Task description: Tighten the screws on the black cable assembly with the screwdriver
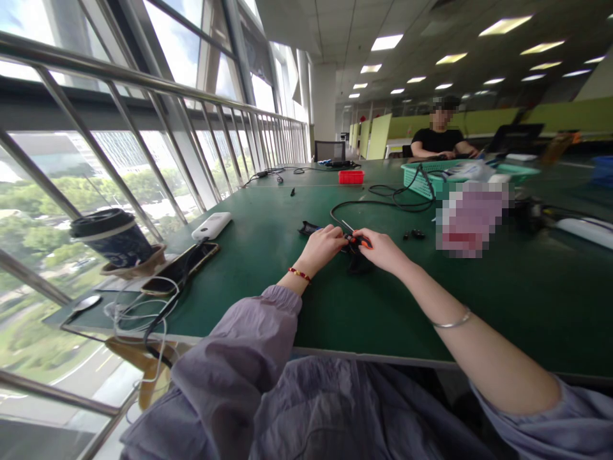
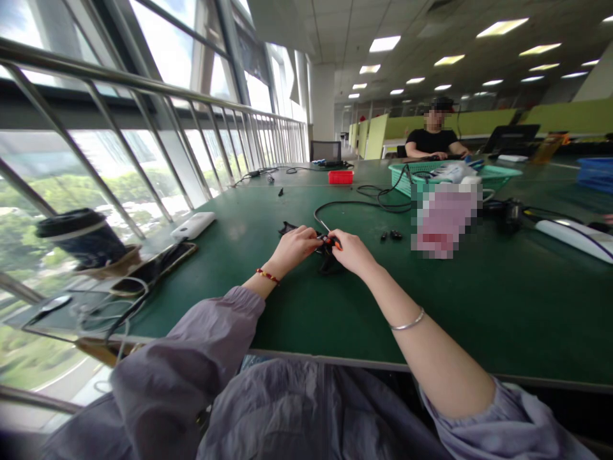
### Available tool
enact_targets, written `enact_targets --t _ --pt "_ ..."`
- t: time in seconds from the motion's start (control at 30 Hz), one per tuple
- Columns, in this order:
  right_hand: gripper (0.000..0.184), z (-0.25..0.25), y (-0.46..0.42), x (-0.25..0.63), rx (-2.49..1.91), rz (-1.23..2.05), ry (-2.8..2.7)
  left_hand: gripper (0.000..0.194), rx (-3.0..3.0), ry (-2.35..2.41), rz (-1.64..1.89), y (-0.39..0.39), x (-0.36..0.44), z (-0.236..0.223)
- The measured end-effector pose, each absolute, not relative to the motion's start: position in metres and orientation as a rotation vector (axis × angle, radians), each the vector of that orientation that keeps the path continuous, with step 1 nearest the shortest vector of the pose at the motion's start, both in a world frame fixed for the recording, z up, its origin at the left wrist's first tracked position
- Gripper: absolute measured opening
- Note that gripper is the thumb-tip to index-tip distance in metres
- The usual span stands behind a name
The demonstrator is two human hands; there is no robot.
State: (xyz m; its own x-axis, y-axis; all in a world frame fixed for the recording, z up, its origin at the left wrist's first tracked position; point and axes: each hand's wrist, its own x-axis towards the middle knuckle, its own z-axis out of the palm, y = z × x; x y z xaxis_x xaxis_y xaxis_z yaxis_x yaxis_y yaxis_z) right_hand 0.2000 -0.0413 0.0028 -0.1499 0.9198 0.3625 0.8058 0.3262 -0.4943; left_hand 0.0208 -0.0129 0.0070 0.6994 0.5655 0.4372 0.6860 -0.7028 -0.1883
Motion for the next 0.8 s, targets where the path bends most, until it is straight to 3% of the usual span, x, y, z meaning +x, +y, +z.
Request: enact_targets --t 0.27,0.47,0.63,0.8 --pt "0.031 0.005 -0.039 0.205 -1.475 0.143 -1.810 0.025 -2.521 -0.946 -0.428 -0.013 0.023 0.008" --pt "0.025 0.015 -0.043 0.213 -1.377 0.319 -1.603 0.060 -2.490 -1.236 -0.703 -0.001 0.010 -0.007" --pt "0.009 0.023 -0.049 0.211 -1.222 0.343 -1.549 0.049 -2.613 -1.428 -0.644 0.008 0.006 -0.018" --pt "0.027 0.025 -0.053 0.206 -0.932 0.230 -1.443 0.046 -2.596 -1.531 -0.624 0.005 0.011 -0.015"
